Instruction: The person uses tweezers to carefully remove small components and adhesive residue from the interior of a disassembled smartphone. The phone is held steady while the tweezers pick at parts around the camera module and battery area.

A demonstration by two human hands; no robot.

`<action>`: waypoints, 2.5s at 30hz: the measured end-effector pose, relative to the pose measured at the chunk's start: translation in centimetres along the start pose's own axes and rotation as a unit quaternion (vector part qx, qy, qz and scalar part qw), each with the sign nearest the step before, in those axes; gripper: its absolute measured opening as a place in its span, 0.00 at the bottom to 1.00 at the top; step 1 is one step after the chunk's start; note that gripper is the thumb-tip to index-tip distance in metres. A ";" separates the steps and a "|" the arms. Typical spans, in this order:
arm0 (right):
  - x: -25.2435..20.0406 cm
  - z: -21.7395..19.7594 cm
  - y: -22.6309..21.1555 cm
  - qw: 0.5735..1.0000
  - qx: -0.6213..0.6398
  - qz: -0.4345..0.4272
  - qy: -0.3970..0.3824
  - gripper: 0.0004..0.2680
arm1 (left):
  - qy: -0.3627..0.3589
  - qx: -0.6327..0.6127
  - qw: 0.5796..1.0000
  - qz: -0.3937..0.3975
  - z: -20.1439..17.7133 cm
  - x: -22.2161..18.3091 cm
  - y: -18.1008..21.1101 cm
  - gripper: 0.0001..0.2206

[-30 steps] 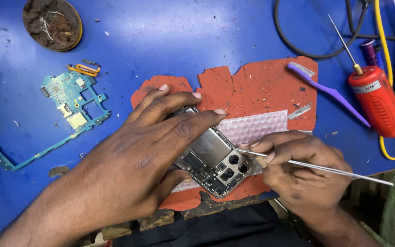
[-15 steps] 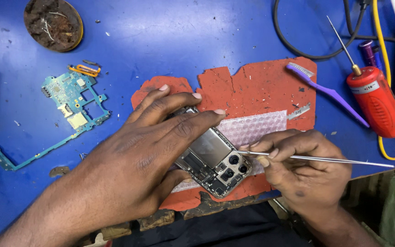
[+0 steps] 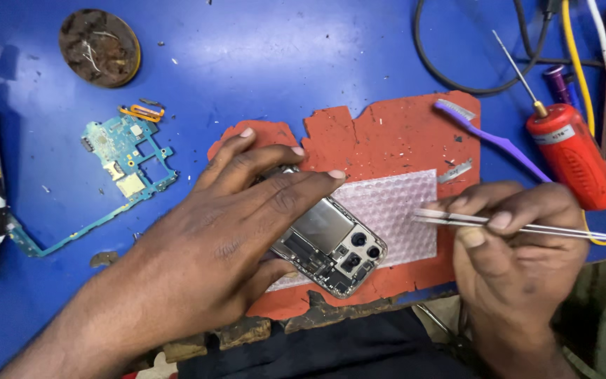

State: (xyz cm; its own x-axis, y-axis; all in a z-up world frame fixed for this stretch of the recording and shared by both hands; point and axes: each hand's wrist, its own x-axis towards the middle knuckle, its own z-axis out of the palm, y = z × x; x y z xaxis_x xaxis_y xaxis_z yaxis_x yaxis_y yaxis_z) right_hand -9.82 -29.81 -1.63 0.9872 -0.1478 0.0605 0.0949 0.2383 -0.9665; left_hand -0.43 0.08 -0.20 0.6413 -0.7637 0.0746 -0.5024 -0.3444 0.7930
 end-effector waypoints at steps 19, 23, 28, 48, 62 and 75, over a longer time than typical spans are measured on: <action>0.0 -5.1 -3.1 0.980 -0.099 -0.171 -0.013 0.06 | 0.071 0.048 0.977 0.194 -0.1 9.1 4.6 0.07; -1.2 -8.3 -2.5 0.985 -0.055 -0.156 0.044 0.06 | 0.092 0.178 0.971 0.128 -1.9 10.6 2.6 0.11; -3.0 -9.6 -0.6 0.989 -0.018 -0.113 0.095 0.07 | 0.210 0.270 0.927 0.152 -3.6 7.3 0.5 0.15; -5.5 -7.1 1.9 0.990 -0.051 -0.115 0.069 0.07 | 0.101 0.130 0.984 -0.070 -0.2 -3.0 2.5 0.48; -6.2 2.4 0.0 0.939 -0.326 -0.112 -0.013 0.08 | 0.224 0.077 0.960 -0.153 4.1 -7.7 3.7 0.48; -6.4 4.9 0.7 0.917 -0.376 -0.131 -0.025 0.07 | 0.232 0.090 0.961 -0.120 5.3 -7.7 3.5 0.44</action>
State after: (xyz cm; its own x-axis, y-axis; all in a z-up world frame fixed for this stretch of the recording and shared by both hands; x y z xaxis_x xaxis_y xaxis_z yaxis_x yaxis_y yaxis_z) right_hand -15.42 -24.03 -1.50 0.9497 -0.0573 0.3080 0.2324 -0.5305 -0.8152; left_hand -10.21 1.85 -1.16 0.9199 -0.3392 0.1965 -0.3727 -0.6014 0.7067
